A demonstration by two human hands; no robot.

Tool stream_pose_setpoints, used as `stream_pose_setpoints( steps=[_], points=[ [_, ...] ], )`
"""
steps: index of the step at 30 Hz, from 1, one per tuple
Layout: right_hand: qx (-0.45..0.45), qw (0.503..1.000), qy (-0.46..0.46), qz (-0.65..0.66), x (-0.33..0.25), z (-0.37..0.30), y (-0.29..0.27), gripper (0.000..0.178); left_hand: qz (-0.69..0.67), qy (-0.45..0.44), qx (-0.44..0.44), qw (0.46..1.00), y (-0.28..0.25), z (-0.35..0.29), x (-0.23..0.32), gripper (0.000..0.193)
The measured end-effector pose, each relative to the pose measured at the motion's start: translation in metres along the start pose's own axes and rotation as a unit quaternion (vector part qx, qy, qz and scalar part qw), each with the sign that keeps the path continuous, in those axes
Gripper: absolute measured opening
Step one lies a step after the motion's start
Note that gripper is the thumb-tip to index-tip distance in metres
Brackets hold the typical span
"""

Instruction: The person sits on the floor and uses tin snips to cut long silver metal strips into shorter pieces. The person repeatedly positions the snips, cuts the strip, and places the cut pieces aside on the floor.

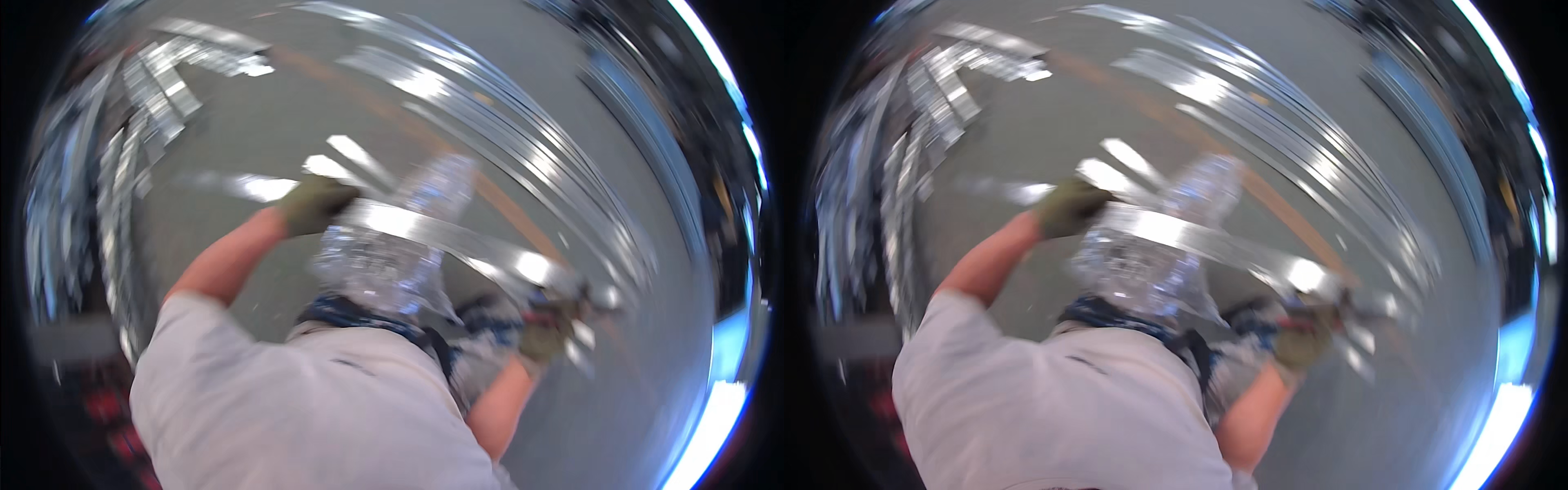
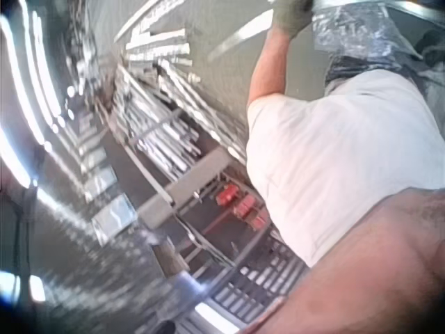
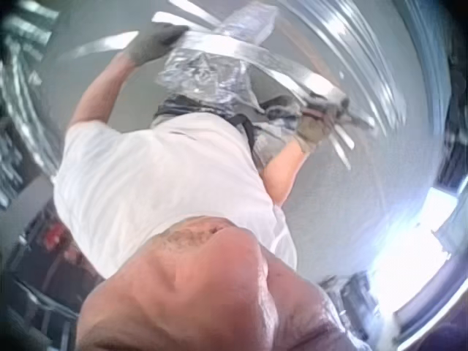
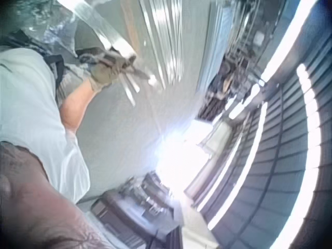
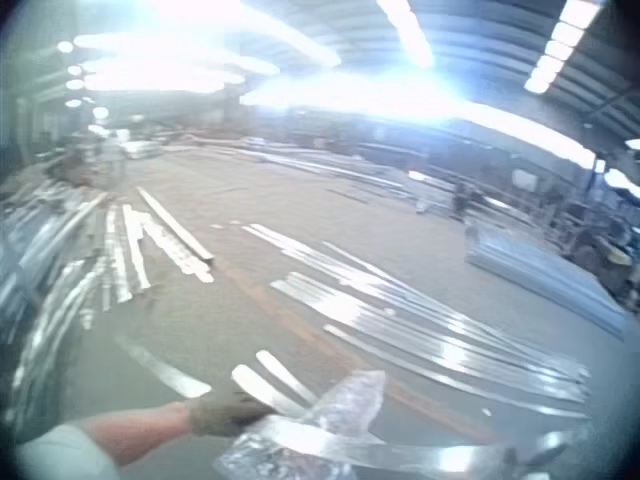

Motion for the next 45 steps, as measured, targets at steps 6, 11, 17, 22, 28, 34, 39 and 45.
stream_pose_setpoints(
  steps=[6, 11, 17, 22, 28, 34, 39, 45],
  points=[
    [0.071, 0.995, 0.011, 0.068, 0.025, 0.003, 0.006, 0.054, 0.054, -0.075, 0.019, 0.996, -0.006, -0.039, -0.046, 0.049],
    [0.084, 0.988, 0.115, 0.059, 0.05, -0.006, 0.071, 0.054, 0.108, -0.154, -0.002, 0.982, -0.005, -0.073, -0.113, 0.047],
    [0.015, 0.968, 0.249, 0.041, 0.085, -0.017, 0.084, 0.053, 0.09, -0.253, -0.033, 0.963, 0.003, -0.118, -0.176, 0.051],
    [-0.006, 0.94, 0.336, -0.059, 0.108, -0.034, 0.103, 0.055, 0.08, -0.271, -0.03, 0.959, 0.043, -0.149, -0.23, 0.05],
    [-0.102, 0.933, 0.328, -0.108, 0.144, -0.035, 0.116, 0.044, 0.047, -0.336, -0.022, 0.94, 0.08, -0.194, -0.273, 0.073],
    [-0.125, 0.898, 0.419, -0.053, 0.154, -0.026, 0.14, 0.042, -0.113, -0.373, -0.186, 0.902, 0.05, -0.106, -0.178, 0.088],
    [-0.143, 0.908, 0.385, -0.083, 0.175, -0.027, 0.135, 0.042, -0.184, -0.162, -0.066, 0.967, 0.066, -0.038, -0.175, 0.065],
    [-0.109, 0.903, 0.416, -0.02, 0.157, -0.017, 0.135, 0.044, -0.278, -0.028, -0.023, 0.96, 0.015, 0.077, -0.007, 0.045]
  ],
)
Point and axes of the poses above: each hand's wrist, its own z-axis towards the middle knuckle, its own y-axis out of the palm, x = y × z, the point moved 1 cm from there along z, towards the middle knuckle, and after that the axes turned 14 degrees about -x, right-handed, at the moved point
